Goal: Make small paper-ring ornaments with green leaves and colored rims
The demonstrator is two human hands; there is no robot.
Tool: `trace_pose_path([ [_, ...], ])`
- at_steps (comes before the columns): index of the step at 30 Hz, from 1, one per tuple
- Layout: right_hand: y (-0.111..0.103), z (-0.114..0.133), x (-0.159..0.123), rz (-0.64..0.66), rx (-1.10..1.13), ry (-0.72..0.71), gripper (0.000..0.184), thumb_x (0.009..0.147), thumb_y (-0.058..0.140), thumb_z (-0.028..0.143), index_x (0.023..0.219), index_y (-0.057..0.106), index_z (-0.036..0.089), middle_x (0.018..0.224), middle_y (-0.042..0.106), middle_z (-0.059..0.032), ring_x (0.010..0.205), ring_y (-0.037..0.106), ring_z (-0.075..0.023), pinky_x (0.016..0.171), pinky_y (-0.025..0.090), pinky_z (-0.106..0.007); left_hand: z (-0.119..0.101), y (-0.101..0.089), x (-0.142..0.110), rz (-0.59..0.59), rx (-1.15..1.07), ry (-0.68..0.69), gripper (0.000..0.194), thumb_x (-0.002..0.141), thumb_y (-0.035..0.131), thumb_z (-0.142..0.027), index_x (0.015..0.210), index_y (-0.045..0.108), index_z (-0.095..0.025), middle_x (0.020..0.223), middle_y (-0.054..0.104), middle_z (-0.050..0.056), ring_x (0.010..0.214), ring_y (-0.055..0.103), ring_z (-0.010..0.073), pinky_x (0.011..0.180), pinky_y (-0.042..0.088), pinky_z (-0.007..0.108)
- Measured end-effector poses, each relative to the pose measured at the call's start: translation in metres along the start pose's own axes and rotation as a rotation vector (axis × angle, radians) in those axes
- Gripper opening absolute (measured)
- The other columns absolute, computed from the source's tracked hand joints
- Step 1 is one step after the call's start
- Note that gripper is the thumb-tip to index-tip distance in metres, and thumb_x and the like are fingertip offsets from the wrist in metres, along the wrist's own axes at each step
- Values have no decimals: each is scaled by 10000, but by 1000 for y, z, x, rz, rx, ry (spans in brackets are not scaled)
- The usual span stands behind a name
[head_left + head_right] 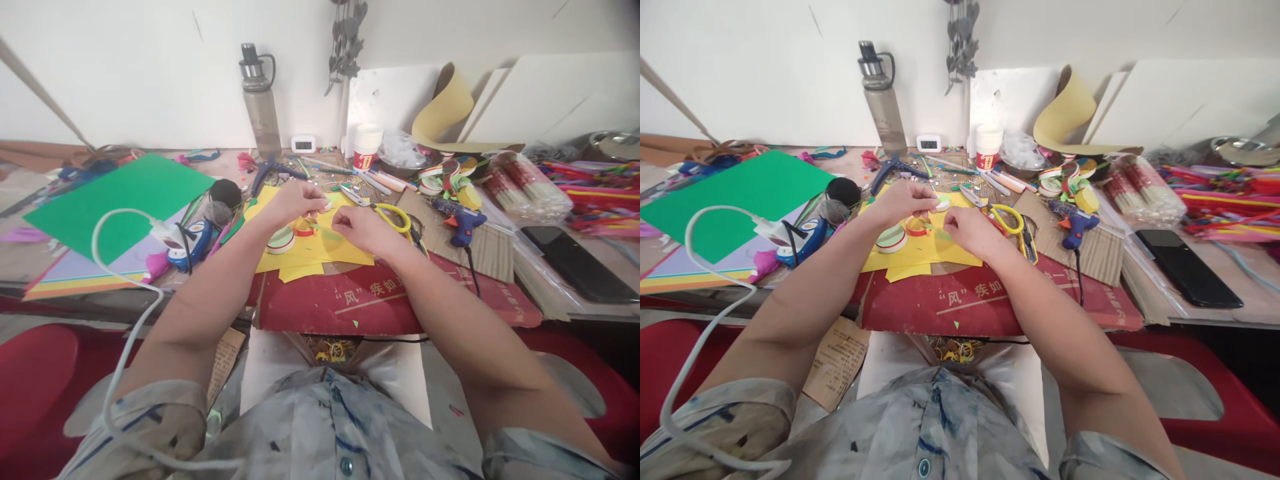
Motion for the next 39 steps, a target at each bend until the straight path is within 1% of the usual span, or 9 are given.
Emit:
trace_pose_path([
  [4, 1, 2, 5, -90, 32, -20, 24, 950, 699, 185, 945, 722, 180, 991, 782, -77, 848, 663, -188, 767, 457, -303, -2, -1, -1, -18, -4, 3, 87, 840, 780, -223, 776, 770, -165, 657, 708, 24, 563, 609, 73, 547, 419, 206],
  [10, 12, 7, 7, -83, -9, 39, 336, 1040, 636, 446, 855, 723, 180, 939, 789, -111, 810, 660, -201, 716, 425, -322, -5, 4, -1, 2, -18, 13, 75, 821, 779, -214, 769, 777, -160, 662, 720, 19, 552, 587, 70, 568, 448, 218],
  [17, 12, 12, 11, -98, 22, -6, 202, 941, 666, 187, 742, 630, 207, 813, 718, -34, 737, 594, -163, 713, 415, -300, -2, -4, 1, -49, 59, 21, 75, 790, 783, -235, 795, 797, -161, 746, 771, 22, 619, 632, 80, 597, 464, 209],
  [23, -13, 1, 9, -232, 108, -22, 203, 940, 643, 185, 748, 585, 218, 828, 687, -28, 759, 557, -171, 766, 431, -322, -5, -2, -2, -36, 33, -10, 115, 834, 755, -267, 812, 799, -163, 819, 819, 69, 697, 721, 115, 548, 426, 203],
  [27, -20, -1, 7, -279, 112, -37, 165, 946, 673, 209, 792, 615, 216, 886, 691, -43, 823, 580, -188, 800, 455, -336, -4, -2, -1, -57, -28, -19, 194, 835, 822, -342, 803, 775, -156, 811, 818, 91, 689, 737, 131, 557, 461, 220],
  [30, -10, 13, 5, -226, 95, -182, 39, 939, 708, 201, 968, 704, 227, 1020, 697, -63, 916, 610, -211, 868, 493, -361, -2, -15, 0, -184, -57, -38, 239, 845, 839, -376, 819, 769, -149, 818, 820, 95, 681, 730, 128, 559, 461, 219],
  [33, 8, 34, 2, -165, -4, -347, 244, 954, 726, 220, 1194, 742, 255, 1201, 669, -107, 1118, 606, -271, 1000, 481, -440, -2, -24, -1, -267, -61, -39, 224, 868, 819, -355, 818, 762, -144, 846, 826, 101, 694, 727, 122, 557, 453, 207],
  [36, 26, 41, 4, -115, -162, -349, 328, 957, 746, 256, 1285, 750, 280, 1282, 653, -135, 1237, 544, -349, 1008, 443, -503, -1, -23, 0, -257, -61, -37, 207, 859, 821, -342, 810, 770, -148, 818, 816, 90, 686, 709, 117, 561, 455, 206],
  [39, 37, 40, 9, -81, -247, -289, 207, 997, 710, 272, 1184, 798, 276, 1267, 681, -129, 1252, 528, -361, 983, 401, -503, 2, -22, 3, -249, -54, -32, 193, 832, 840, -341, 786, 788, -160, 756, 781, 53, 597, 618, 87, 545, 429, 223],
])
Point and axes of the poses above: each hand's wrist, its own x-axis towards the middle knuckle, its own y-axis out of the palm, z = x × y, the point moved 9 cm from there along x, towards the middle knuckle
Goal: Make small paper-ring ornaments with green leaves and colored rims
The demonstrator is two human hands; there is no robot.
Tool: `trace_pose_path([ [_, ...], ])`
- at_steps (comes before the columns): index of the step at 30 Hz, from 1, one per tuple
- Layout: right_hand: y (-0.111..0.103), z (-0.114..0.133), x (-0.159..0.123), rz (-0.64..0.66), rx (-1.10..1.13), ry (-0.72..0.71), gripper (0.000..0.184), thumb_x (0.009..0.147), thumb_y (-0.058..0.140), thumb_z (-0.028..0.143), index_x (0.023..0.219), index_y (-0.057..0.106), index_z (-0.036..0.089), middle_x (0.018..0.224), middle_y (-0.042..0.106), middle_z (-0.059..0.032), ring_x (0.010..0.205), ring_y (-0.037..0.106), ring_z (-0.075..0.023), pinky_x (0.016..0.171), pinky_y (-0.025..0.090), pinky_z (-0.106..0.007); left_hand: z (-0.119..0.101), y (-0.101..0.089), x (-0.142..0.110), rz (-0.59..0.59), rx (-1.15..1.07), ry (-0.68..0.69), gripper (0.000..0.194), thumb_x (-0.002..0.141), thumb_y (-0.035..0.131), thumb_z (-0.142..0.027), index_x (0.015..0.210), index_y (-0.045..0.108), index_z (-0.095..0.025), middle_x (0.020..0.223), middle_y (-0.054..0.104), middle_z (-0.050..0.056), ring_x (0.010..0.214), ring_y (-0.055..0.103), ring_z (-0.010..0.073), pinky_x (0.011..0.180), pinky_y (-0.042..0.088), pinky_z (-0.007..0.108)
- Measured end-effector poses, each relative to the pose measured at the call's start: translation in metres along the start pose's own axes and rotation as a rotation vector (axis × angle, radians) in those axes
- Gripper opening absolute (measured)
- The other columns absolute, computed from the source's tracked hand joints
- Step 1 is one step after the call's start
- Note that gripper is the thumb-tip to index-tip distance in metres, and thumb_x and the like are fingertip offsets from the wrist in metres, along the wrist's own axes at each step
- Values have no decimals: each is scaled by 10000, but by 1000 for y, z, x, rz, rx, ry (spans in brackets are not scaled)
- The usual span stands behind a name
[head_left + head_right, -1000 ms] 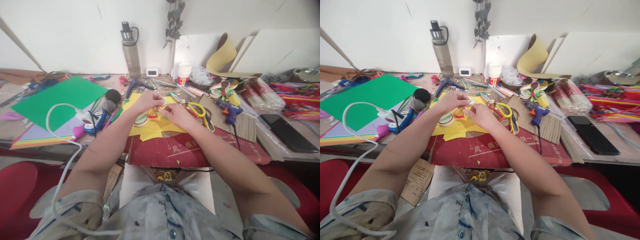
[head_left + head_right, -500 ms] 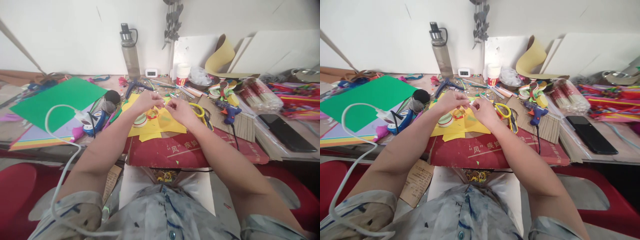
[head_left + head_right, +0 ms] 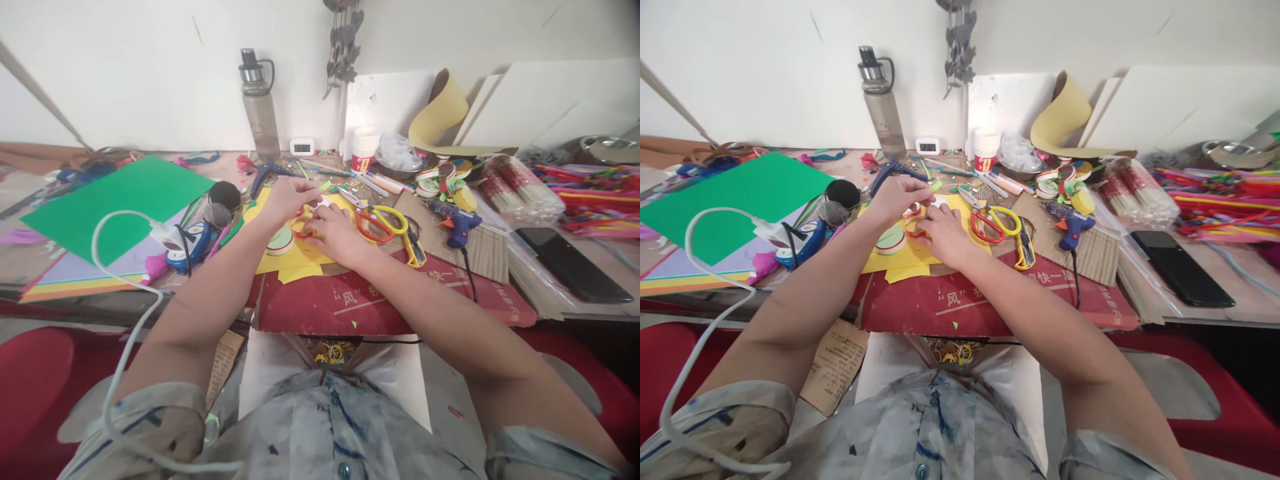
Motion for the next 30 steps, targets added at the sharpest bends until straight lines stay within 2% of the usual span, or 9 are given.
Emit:
trace_pose_path([
  [3, 2, -1, 3, -11, 13, 31, 162, 1039, 669, 288, 1053, 827, 257, 1221, 718, -110, 1230, 564, -325, 994, 361, -488, 3, -2, 3, -24, 0, 32, 180, 790, 872, -347, 790, 814, -177, 763, 764, 17, 571, 531, 66, 557, 408, 239],
  [6, -2, -5, 5, -77, 84, 59, 142, 1017, 698, 252, 987, 836, 241, 1163, 746, -96, 1210, 609, -299, 1011, 362, -470, 5, -3, 6, -42, -24, 51, 218, 745, 909, -374, 806, 827, -181, 831, 782, 11, 634, 539, 72, 602, 419, 238],
  [8, -10, -10, 5, -170, 184, 62, 119, 985, 722, 215, 947, 833, 233, 1093, 757, -82, 1142, 647, -267, 994, 403, -439, 7, -2, 6, -39, -72, 34, 235, 719, 928, -367, 810, 823, -177, 829, 776, 10, 630, 524, 67, 597, 411, 232],
  [10, -22, -21, 4, -308, 346, 77, 123, 969, 720, 209, 884, 808, 222, 981, 757, -59, 994, 671, -222, 921, 460, -391, 8, 1, 6, -34, -161, 7, 226, 709, 935, -330, 807, 814, -166, 769, 741, 2, 583, 484, 51, 564, 382, 222],
  [13, -37, -48, 1, -505, 646, 150, 134, 964, 702, 255, 850, 763, 219, 863, 750, -21, 803, 643, -175, 790, 503, -339, 6, 7, 3, -20, -313, -29, 188, 711, 930, -250, 779, 792, -142, 650, 654, -22, 517, 434, 27, 519, 336, 201],
  [15, -42, -64, 0, -581, 793, 202, 114, 951, 707, 284, 865, 749, 221, 846, 755, -7, 771, 639, -162, 756, 517, -323, 4, 13, 0, -3, -395, -50, 166, 717, 921, -208, 769, 784, -131, 608, 622, -30, 499, 436, 21, 501, 325, 187],
  [20, -49, -77, -3, -659, 930, 254, 115, 920, 734, 286, 832, 689, 228, 791, 740, 13, 736, 649, -140, 746, 537, -304, -2, 26, -7, 45, -534, -86, 97, 771, 879, -158, 801, 792, -127, 673, 699, 0, 537, 579, 40, 509, 394, 173],
  [25, -50, -76, -4, -683, 966, 247, 108, 908, 708, 225, 821, 644, 233, 756, 716, 27, 684, 625, -125, 732, 532, -299, -4, 34, -14, 92, -514, -141, 140, 827, 880, -221, 902, 822, -118, 838, 808, 70, 666, 730, 86, 565, 471, 170],
  [30, -47, -86, -3, -719, 914, 285, 202, 889, 773, 330, 816, 604, 246, 781, 684, 29, 720, 629, -131, 715, 517, -295, -5, 40, -17, 149, -520, -144, 171, 898, 820, -206, 1045, 830, -119, 938, 839, 98, 760, 794, 124, 605, 537, 171],
])
Point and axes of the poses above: each hand's wrist, its own x-axis towards the middle knuckle, its own y-axis out of the palm, z = x × y, the point moved 9 cm from there along x, towards the middle knuckle
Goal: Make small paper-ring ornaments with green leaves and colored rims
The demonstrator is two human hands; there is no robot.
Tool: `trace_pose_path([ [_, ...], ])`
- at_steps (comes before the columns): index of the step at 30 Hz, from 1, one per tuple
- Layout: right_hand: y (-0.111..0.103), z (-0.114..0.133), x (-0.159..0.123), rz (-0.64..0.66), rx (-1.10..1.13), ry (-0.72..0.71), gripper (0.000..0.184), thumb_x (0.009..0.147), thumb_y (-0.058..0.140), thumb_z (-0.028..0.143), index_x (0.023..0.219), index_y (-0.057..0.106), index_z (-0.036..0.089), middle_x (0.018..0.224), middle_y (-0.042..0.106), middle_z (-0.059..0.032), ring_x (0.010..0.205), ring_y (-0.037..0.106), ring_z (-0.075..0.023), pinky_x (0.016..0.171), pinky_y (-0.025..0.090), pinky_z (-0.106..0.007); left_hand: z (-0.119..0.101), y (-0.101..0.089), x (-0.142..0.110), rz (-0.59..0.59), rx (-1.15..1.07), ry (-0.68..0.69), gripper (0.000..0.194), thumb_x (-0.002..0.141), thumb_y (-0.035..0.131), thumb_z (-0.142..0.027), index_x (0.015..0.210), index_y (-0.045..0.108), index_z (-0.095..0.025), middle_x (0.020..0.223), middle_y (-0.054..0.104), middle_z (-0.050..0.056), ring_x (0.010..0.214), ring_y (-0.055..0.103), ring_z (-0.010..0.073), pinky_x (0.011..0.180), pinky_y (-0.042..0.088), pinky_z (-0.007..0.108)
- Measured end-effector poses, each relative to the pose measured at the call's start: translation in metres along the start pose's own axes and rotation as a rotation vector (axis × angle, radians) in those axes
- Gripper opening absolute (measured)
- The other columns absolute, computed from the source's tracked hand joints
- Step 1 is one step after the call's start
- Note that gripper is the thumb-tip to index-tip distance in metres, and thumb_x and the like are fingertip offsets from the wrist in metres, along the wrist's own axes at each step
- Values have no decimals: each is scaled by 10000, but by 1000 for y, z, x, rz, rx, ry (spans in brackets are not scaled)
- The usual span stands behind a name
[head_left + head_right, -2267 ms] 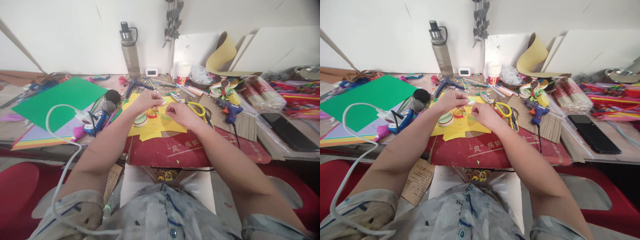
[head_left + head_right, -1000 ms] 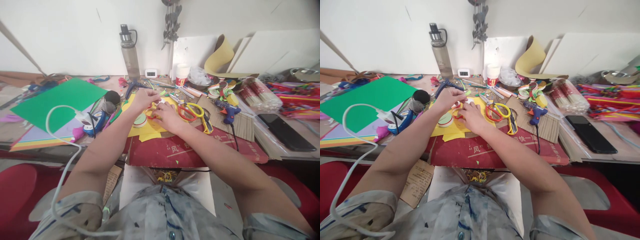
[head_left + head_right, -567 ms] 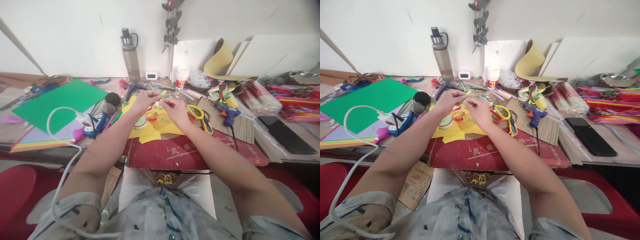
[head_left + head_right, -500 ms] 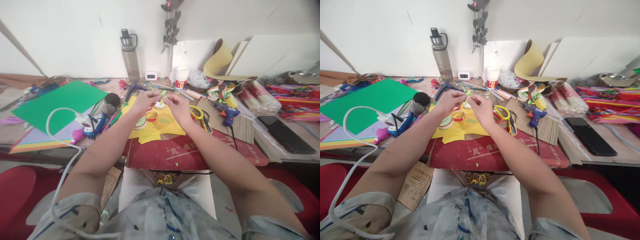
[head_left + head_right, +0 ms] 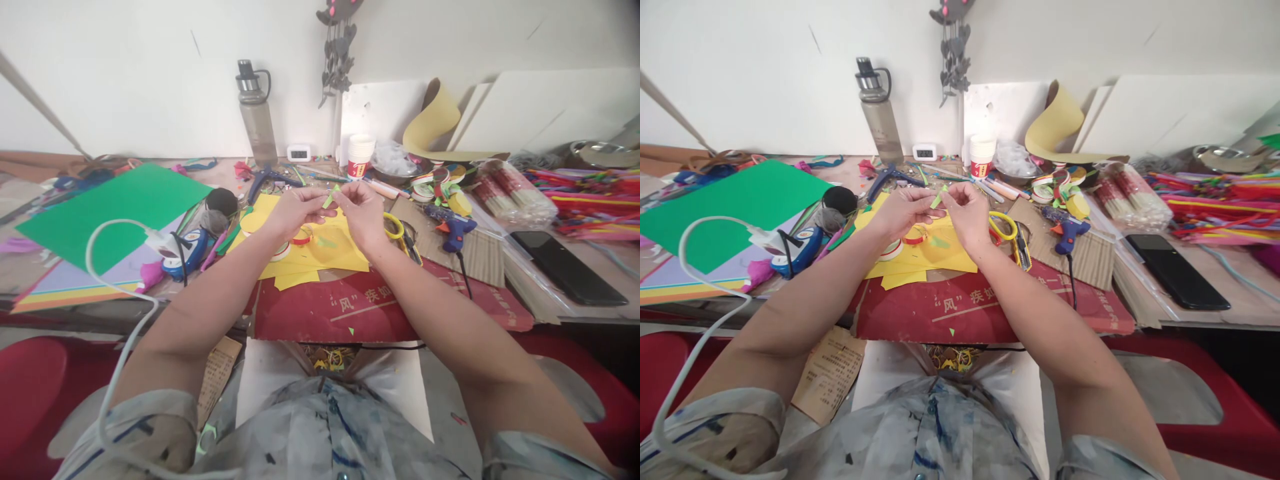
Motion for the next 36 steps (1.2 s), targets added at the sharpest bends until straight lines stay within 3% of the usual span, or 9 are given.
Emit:
trace_pose_path([
  [7, -2, -8, 4, -28, 76, -11, 197, 856, 768, 271, 824, 574, 259, 774, 656, 33, 736, 647, -153, 718, 525, -317, 1, 8, -1, 77, -30, 0, 194, 914, 821, -215, 1080, 808, -116, 1041, 843, 112, 928, 829, 176, 755, 638, 230],
  [12, -6, -9, 4, -56, 54, -15, 204, 852, 762, 278, 845, 558, 262, 795, 629, 36, 725, 626, -150, 693, 521, -315, 1, 14, -2, 114, -71, 12, 330, 894, 857, -417, 1005, 778, -117, 1064, 834, 134, 1057, 827, 246, 821, 665, 282],
  [18, -6, -3, 2, -48, -15, -90, 188, 839, 751, 282, 903, 575, 261, 853, 618, 27, 756, 572, -142, 747, 519, -317, 3, 13, -3, 97, 27, 45, 278, 865, 871, -285, 1054, 755, -118, 1013, 841, 110, 984, 830, 206, 790, 661, 259],
  [23, -3, -10, 3, -5, 25, -26, 337, 832, 792, 397, 1068, 581, 283, 970, 627, 9, 889, 624, -162, 846, 542, -329, -1, 14, -5, 84, 64, 55, 220, 925, 792, -254, 1093, 758, -115, 1030, 843, 111, 984, 828, 193, 802, 662, 262],
  [29, 1, -10, 0, 36, 98, 23, 252, 876, 756, 459, 872, 602, 259, 837, 625, 17, 787, 603, -161, 807, 537, -339, -5, 16, -10, 62, 99, 63, 212, 939, 782, -240, 1114, 758, -123, 1043, 846, 105, 973, 823, 180, 812, 661, 266],
  [36, -1, -9, -1, 3, 120, 87, 251, 868, 784, 444, 844, 621, 255, 835, 649, 20, 793, 616, -153, 784, 548, -311, -6, 19, -13, 72, 93, 41, 270, 929, 813, -328, 1110, 756, -137, 1054, 846, 110, 1008, 821, 195, 822, 661, 275],
])
Point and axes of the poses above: each hand's wrist, its own x-axis towards the middle knuckle, its own y-axis out of the palm, z = x × y, the point moved 9 cm from there along x, towards the middle knuckle
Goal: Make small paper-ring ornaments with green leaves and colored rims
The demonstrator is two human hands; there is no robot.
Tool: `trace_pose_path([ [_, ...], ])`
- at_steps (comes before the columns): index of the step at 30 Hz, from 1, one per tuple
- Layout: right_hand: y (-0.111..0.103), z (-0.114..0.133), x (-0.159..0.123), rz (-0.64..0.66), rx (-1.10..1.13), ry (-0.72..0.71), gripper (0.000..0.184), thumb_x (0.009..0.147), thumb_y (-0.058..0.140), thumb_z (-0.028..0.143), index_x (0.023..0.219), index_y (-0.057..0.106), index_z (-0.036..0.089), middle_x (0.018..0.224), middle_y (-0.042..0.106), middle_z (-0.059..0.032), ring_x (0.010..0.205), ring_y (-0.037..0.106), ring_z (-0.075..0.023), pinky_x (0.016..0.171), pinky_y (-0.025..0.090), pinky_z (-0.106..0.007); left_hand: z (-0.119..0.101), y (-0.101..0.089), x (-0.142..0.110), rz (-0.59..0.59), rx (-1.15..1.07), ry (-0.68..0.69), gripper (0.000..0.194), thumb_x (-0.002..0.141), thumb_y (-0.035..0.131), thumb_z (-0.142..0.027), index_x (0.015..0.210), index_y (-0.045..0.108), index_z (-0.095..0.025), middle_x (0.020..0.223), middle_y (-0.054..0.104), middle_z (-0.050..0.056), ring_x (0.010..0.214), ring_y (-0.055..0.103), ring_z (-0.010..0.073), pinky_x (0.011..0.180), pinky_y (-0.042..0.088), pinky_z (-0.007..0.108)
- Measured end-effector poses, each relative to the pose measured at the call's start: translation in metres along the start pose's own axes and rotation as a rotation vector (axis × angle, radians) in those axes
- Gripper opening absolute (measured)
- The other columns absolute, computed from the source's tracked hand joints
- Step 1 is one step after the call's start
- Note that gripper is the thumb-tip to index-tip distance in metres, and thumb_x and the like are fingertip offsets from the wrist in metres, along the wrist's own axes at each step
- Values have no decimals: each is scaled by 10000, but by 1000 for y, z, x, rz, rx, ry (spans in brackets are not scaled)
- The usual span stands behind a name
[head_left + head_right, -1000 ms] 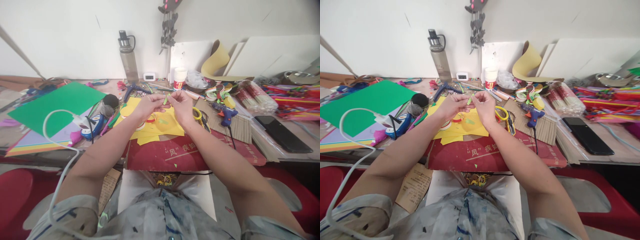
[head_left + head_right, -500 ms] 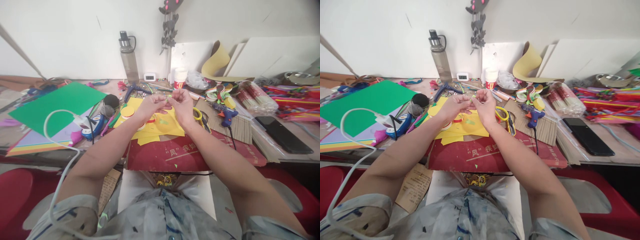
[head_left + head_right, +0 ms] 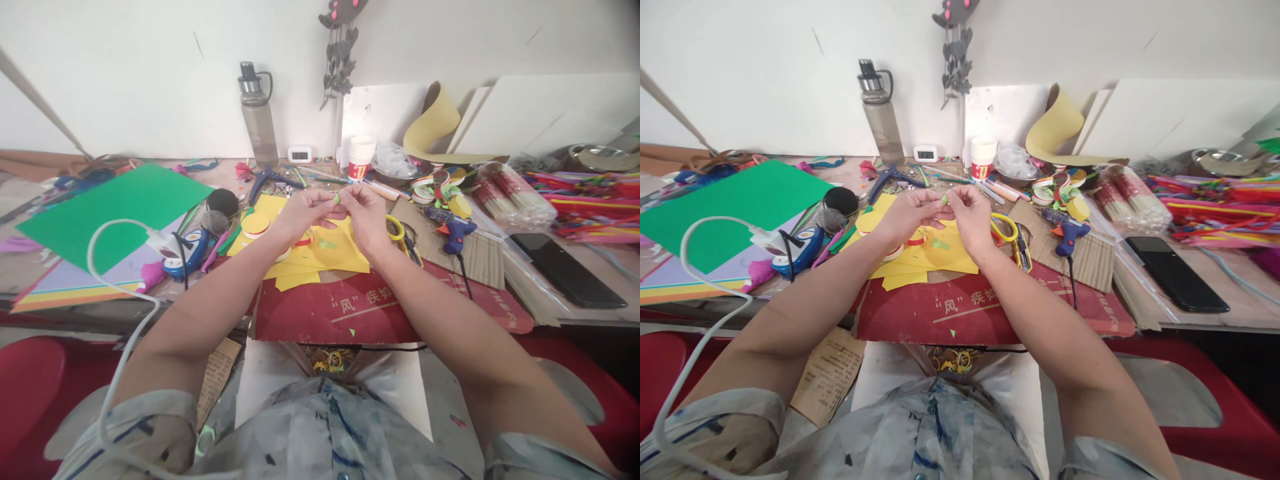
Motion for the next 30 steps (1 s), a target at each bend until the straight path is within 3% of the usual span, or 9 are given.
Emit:
trace_pose_path([
  [8, -2, 5, -1, -32, 51, -72, 214, 867, 763, 391, 812, 623, 239, 801, 634, 21, 761, 595, -145, 765, 525, -305, 1, 3, 0, 39, -48, -23, 292, 939, 809, -400, 1018, 724, -132, 1025, 840, 111, 981, 828, 198, 801, 653, 267],
  [13, 0, -1, -1, -7, 29, 5, 219, 885, 751, 414, 832, 614, 252, 809, 634, 22, 787, 627, -158, 787, 560, -322, 0, 3, 1, 41, -81, -3, 396, 913, 817, -506, 952, 702, -129, 970, 835, 111, 914, 834, 201, 731, 640, 246],
  [22, 3, 2, -4, 21, 2, -27, 253, 873, 752, 448, 813, 606, 250, 813, 635, 15, 797, 614, -155, 821, 560, -327, 4, -1, 4, 6, -25, -18, 205, 900, 835, -287, 991, 759, -120, 912, 839, 99, 860, 824, 174, 704, 629, 229],
  [30, 6, 2, -7, 52, 28, 10, 335, 855, 769, 544, 843, 596, 258, 834, 638, 8, 795, 639, -167, 791, 588, -342, 3, -1, 4, 3, -62, -8, 206, 901, 828, -314, 940, 751, -127, 953, 841, 98, 855, 819, 169, 699, 620, 228],
])
Point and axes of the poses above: each hand's wrist, its own x-axis towards the middle knuckle, its own y-axis out of the palm, z = x × y, the point moved 9 cm from there along x, towards the middle knuckle
